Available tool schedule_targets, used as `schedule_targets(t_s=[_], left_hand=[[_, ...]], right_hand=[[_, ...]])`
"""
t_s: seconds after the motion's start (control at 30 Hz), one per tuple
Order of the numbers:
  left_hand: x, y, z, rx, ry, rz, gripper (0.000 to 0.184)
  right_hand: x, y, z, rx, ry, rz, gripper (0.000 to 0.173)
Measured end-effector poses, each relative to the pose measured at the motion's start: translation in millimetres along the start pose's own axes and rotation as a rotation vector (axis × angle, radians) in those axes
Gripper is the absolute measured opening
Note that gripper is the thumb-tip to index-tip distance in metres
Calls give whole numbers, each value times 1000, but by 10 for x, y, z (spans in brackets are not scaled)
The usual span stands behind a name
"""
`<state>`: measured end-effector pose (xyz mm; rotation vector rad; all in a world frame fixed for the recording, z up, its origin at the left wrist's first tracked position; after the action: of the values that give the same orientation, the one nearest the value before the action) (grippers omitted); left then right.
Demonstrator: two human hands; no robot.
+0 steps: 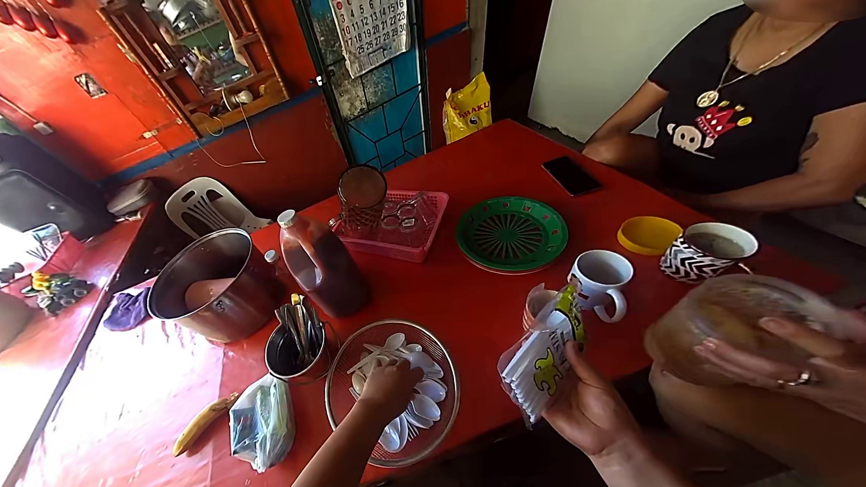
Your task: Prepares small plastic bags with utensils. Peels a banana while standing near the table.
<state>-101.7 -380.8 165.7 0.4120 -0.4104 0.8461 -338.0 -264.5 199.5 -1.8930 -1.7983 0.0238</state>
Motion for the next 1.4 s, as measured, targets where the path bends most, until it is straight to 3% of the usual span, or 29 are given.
schedule_targets(t_s=[0.13,0.33,0.6,0.93,1.03,1.2,1.4], left_hand=[[-28,-18,-36,-51,71,12,47],[-46,-70,-107,-74,121,-22,28],[-45,-119,-146,15,92,87,36],[-21,-140,-172,-1,82,49,42],[-11,-147,-196,-8,93,44,34],[18,-146,-200,28,220,-26,31],[132,-209,-116,318,560,-135,32]], right_hand=[[-13,23,-2,-6,10,-4,46],[-20,44,-10,-10,6,-1,45],[-3,61,-8,-10,-27,-4,44],[31,73,-37,-5,-45,-13,45],[40,74,-31,-15,-43,-8,44],[48,78,-23,5,-49,-4,46],[49,55,-24,22,-32,14,45]])
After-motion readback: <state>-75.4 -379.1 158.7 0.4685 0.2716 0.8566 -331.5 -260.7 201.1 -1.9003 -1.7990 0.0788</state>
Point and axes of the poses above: each hand's wrist, its own x-axis away from the middle knuckle, its own z-axis out of the back of the hand, y = z × x, the point moved 5 cm from there along -x, towards the middle knuckle, and after that the axes turned 1 degree about x, right-handed, at the moved point
